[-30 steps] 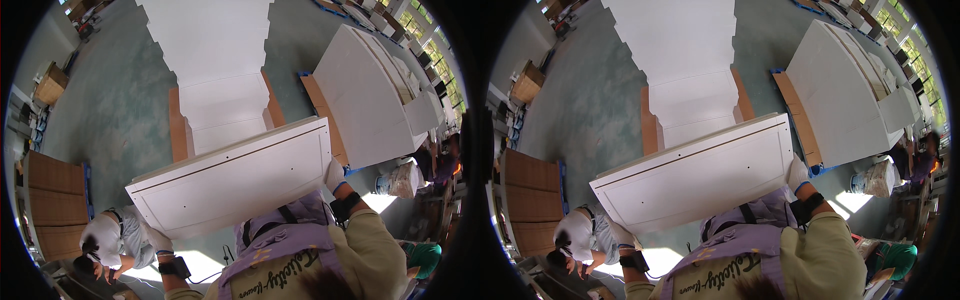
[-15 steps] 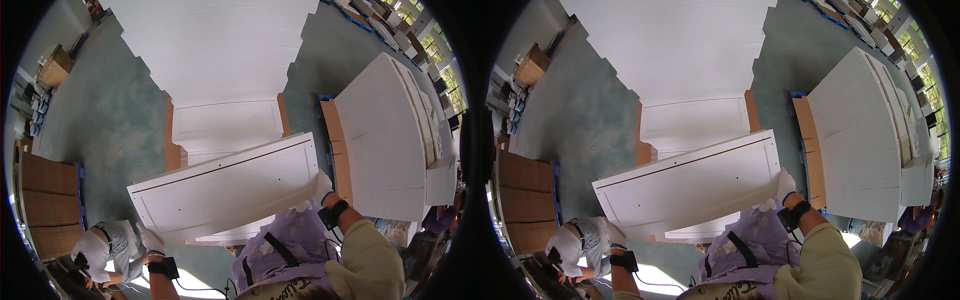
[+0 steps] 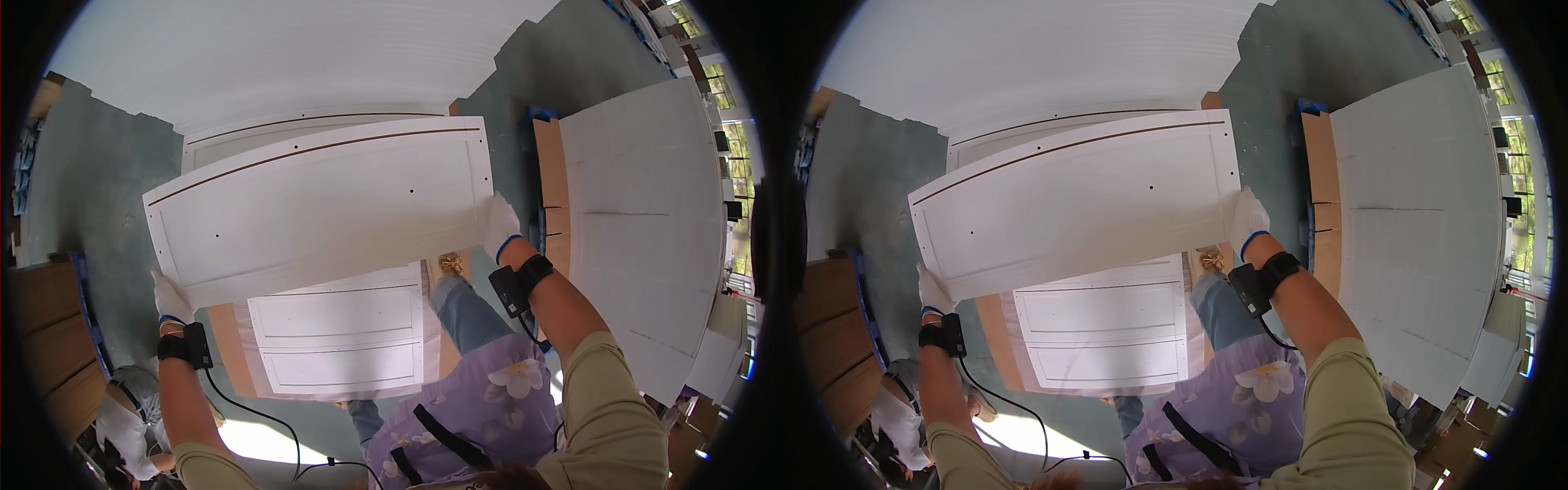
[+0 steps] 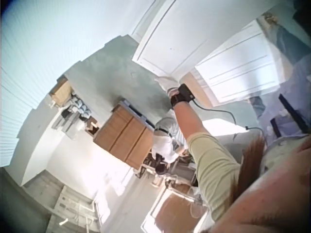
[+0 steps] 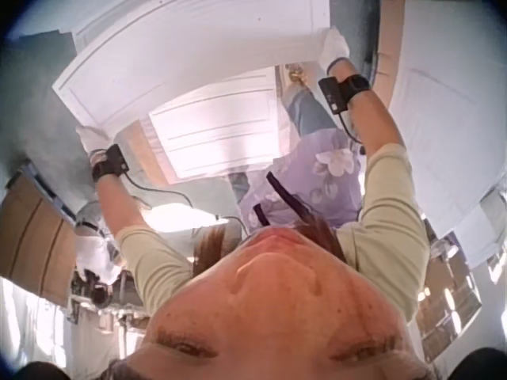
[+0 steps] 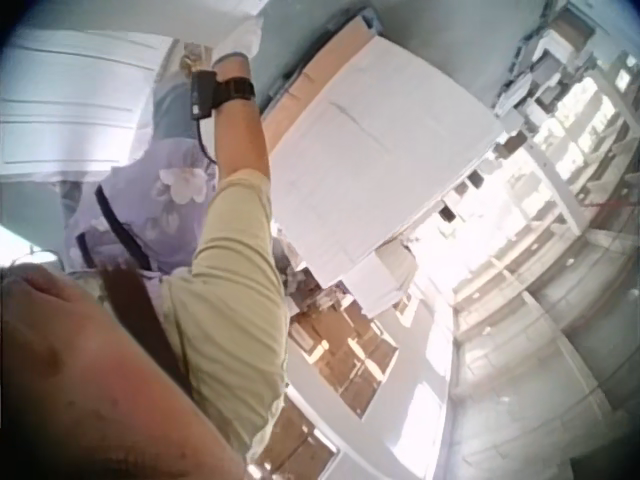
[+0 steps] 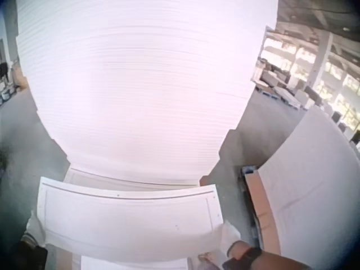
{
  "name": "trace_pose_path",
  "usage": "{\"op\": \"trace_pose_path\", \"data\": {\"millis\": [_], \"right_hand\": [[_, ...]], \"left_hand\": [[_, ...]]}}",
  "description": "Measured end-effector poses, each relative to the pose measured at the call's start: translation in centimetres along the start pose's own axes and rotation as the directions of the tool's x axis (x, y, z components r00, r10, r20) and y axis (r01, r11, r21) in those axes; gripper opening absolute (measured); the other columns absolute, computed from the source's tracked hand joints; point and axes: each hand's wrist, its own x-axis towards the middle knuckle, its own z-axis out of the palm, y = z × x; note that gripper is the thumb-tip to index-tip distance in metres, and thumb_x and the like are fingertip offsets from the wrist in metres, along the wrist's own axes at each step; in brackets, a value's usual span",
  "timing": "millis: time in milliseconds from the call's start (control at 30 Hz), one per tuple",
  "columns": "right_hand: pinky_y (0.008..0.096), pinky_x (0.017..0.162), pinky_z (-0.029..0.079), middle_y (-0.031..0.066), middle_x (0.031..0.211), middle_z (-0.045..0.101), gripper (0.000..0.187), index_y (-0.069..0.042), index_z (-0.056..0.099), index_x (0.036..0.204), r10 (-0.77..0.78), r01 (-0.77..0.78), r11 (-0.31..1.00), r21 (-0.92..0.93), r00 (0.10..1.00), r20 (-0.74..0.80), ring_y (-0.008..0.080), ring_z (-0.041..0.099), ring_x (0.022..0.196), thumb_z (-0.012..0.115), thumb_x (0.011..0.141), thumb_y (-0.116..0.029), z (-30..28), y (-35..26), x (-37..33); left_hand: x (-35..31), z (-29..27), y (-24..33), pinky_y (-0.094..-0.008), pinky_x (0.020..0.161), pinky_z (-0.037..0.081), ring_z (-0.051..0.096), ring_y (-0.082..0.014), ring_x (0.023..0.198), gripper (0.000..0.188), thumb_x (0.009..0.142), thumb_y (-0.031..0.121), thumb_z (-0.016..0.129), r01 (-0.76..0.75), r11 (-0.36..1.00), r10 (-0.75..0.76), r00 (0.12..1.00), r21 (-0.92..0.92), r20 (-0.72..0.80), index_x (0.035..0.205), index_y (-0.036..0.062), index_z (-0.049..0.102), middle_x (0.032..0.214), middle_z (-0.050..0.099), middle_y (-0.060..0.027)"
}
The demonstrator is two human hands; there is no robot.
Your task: Organize and stack white furniture panels in a workshop environment.
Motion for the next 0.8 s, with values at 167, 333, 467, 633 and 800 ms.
{"op": "trace_pose_path", "data": {"millis": [167,333,467,633,800], "right_hand": [[0.0345,0.073,0.049,0.0152,0.098,0.063,0.025,-0.003,0.061,0.092,-0.409,0.380,0.538,-0.753,0.898,0.161,0.0295,0.061,0.090,0.054,0.081,-0.024,1.6,-2.1,1.8],[0.0356,0.069,0.051,0.0170,0.092,0.063,0.023,-0.004,0.063,0.088,-0.489,0.454,0.606,-0.653,0.860,0.144,0.0313,0.063,0.083,0.057,0.079,-0.024,1.9,-2.0,4.6],[0.0329,0.073,0.049,0.0148,0.094,0.062,0.022,-0.005,0.060,0.094,-0.393,0.412,0.606,-0.681,0.899,0.194,0.0294,0.062,0.088,0.055,0.081,-0.023,1.7,-5.2,2.6],[0.0334,0.075,0.049,0.0099,0.099,0.061,0.028,-0.009,0.055,0.103,-0.289,-0.124,0.492,0.862,0.911,0.295,0.0267,0.060,0.088,0.050,0.087,-0.032,1.3,1.9,6.8],[0.0388,0.076,0.050,0.0085,0.108,0.055,0.048,-0.008,0.048,0.118,0.198,-0.373,0.228,0.900,0.922,0.332,0.0236,0.056,0.096,0.043,0.090,-0.048,0.7,-5.2,-3.1]], "left_hand": [[2.9,2.5,-0.2,-0.0456,0.080,0.051,0.055,-0.0313,0.104,0.055,0.093,0.049,0.024,0.039,0.999,-0.041,0.992,0.020,0.118,0.129,0.0094,0.039,0.122,0.050,-0.0100],[6.5,2.5,0.2,-0.0435,0.078,0.051,0.056,-0.0286,0.102,0.060,0.092,0.053,0.026,-0.007,0.999,0.004,0.996,0.035,0.089,0.127,0.0077,0.041,0.119,0.052,-0.0104],[5.8,2.9,1.2,-0.0412,0.078,0.052,0.057,-0.0288,0.100,0.067,0.089,0.059,0.029,0.018,0.997,-0.023,0.998,0.081,0.064,0.124,0.0033,0.042,0.114,0.054,-0.0129],[2.8,5.6,1.1,-0.0437,0.086,0.050,0.053,-0.0314,0.105,0.071,0.086,0.060,0.040,-0.005,0.964,0.003,1.000,-0.265,-0.005,0.123,-0.0016,0.041,0.117,0.050,-0.0175],[-2.3,7.8,-3.9,-0.0461,0.095,0.041,0.043,-0.0288,0.116,0.064,0.086,0.049,0.052,0.051,0.818,0.008,0.995,-0.573,0.101,0.127,0.0027,0.036,0.123,0.042,-0.0164]]}}
